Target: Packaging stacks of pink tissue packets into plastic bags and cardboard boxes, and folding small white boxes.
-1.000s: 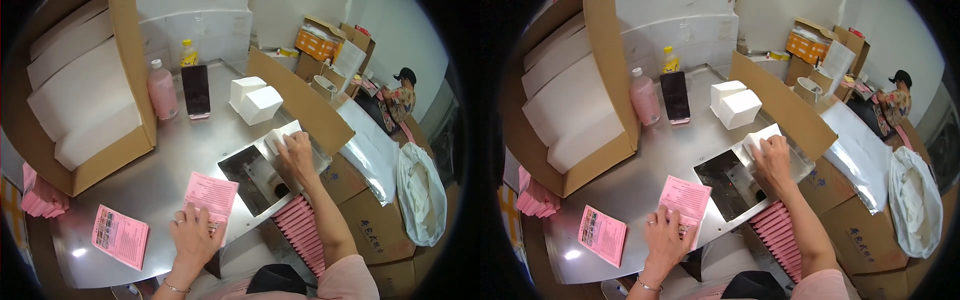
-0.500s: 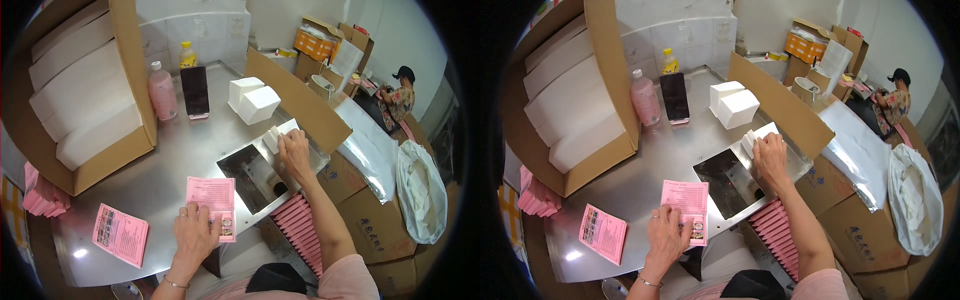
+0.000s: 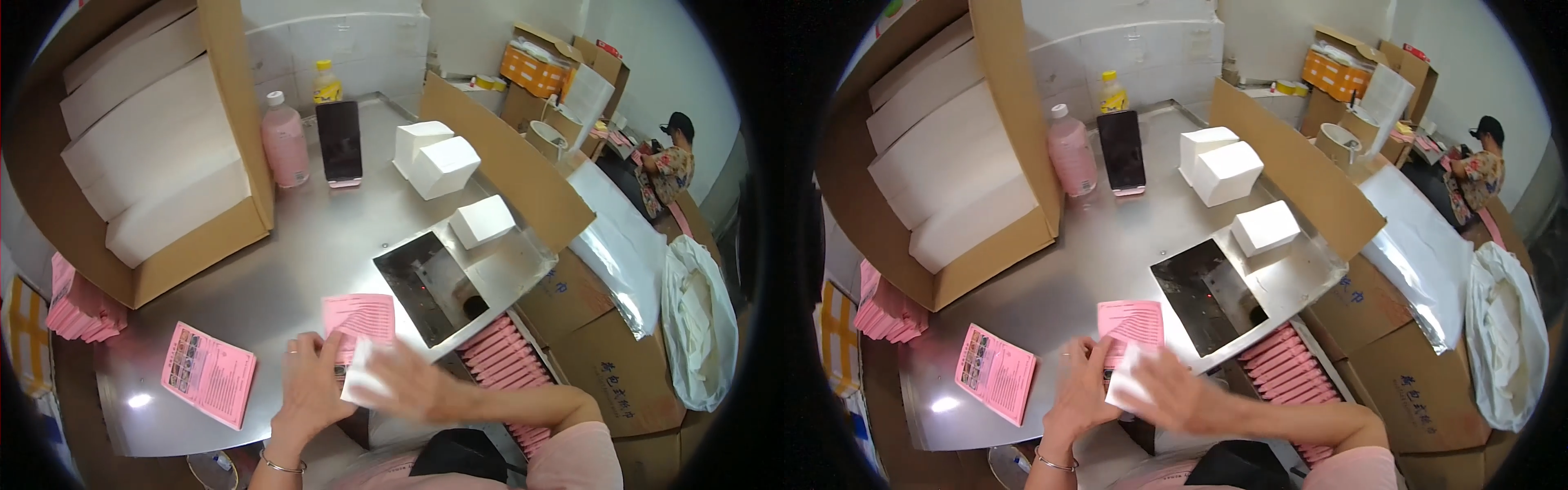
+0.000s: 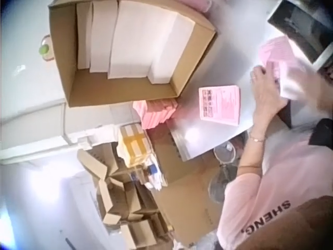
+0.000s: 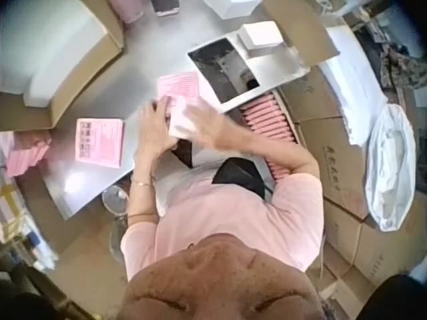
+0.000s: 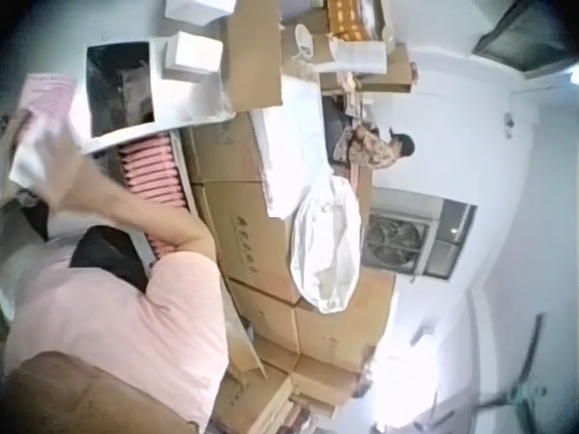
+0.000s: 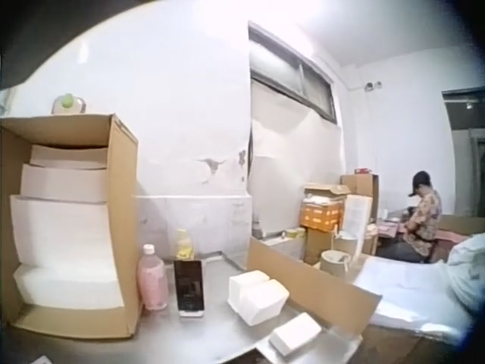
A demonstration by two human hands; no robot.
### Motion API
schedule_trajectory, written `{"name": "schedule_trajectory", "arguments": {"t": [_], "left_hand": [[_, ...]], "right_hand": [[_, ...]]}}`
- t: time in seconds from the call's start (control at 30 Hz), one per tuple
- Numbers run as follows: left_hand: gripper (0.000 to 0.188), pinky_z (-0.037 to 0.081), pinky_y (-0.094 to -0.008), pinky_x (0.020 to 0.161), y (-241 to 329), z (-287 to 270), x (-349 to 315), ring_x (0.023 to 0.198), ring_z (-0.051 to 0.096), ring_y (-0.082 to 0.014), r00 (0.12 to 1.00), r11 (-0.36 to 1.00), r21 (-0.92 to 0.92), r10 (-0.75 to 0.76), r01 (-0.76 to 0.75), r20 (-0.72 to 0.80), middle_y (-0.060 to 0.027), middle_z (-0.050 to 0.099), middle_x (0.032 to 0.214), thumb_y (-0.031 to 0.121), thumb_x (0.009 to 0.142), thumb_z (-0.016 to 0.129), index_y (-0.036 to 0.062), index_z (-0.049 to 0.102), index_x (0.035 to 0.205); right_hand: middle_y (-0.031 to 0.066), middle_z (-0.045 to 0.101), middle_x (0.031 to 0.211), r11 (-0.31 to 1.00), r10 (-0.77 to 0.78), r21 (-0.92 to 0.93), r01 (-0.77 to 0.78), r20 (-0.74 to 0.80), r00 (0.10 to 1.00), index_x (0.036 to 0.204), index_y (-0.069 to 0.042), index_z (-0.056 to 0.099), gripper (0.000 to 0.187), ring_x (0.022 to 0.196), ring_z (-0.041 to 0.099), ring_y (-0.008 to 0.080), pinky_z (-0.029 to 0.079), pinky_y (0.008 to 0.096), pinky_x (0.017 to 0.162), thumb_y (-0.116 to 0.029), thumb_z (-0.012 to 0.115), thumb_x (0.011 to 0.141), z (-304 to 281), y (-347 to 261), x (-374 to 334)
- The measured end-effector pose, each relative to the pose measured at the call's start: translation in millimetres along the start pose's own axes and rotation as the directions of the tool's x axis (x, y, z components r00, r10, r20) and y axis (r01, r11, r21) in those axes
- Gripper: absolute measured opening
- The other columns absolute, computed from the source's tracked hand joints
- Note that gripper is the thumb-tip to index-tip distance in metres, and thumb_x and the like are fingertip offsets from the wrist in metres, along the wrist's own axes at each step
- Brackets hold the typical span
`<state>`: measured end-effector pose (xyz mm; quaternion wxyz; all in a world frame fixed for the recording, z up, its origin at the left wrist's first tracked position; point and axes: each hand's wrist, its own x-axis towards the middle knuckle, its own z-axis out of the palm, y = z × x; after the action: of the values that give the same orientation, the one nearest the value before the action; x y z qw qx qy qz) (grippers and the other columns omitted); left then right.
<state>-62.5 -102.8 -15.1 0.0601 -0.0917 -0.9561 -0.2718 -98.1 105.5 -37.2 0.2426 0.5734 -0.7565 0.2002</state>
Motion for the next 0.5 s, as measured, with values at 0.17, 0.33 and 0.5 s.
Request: {"name": "schedule_trajectory", "arguments": {"t": [0.17, 0.33, 0.5], "left_hand": [[0.082, 0.044, -0.0472, 0.083, 32, 12, 5, 0.095, 0.053, -0.0386, 0.986, 0.989, -0.034, 0.142, -0.145, -0.092, -0.0202, 0.052, 0.101, 0.018, 0.071, 0.073, 0.0029, 0.039, 0.144], [0.054, 0.048, -0.0425, 0.08, 16, -14, -16, 0.091, 0.057, -0.0338, 0.991, 0.99, -0.137, -0.058, 0.041, -0.123, -0.0181, 0.057, 0.097, -0.003, 0.08, 0.062, 0.003, 0.05, 0.132], [0.025, 0.046, -0.0436, 0.089, 3, -11, -36, 0.1, 0.058, -0.0343, 0.952, 0.982, -0.168, 0.028, -0.083, -0.304, -0.0177, 0.063, 0.101, -0.009, 0.07, 0.055, 0.0019, 0.059, 0.093]], "right_hand": [[0.0227, 0.061, 0.106, 0.951, 0.287, -0.194, -0.242, 0.252, 0.924, 0.113, -0.002, 0.064, 0.039, 0.104, 0.06, 0.0377, 0.027, 0.0712, 0.107, -0.022, 0.066, 0.08, 45, 52, 28], [0.0182, 0.064, 0.1, 0.837, 0.547, -0.139, -0.529, 0.195, 0.814, 0.105, -0.002, 0.06, 0.028, 0.103, 0.061, 0.0388, 0.038, 0.0584, 0.103, -0.021, 0.064, 0.084, 37, 103, 5], [0.0179, 0.065, 0.083, 0.676, 0.719, -0.393, -0.624, 0.537, 0.44, 0.098, -0.001, 0.062, 0.015, 0.077, 0.064, 0.0389, 0.051, 0.0502, 0.066, -0.01, 0.057, 0.087, -6, 117, -3]]}}
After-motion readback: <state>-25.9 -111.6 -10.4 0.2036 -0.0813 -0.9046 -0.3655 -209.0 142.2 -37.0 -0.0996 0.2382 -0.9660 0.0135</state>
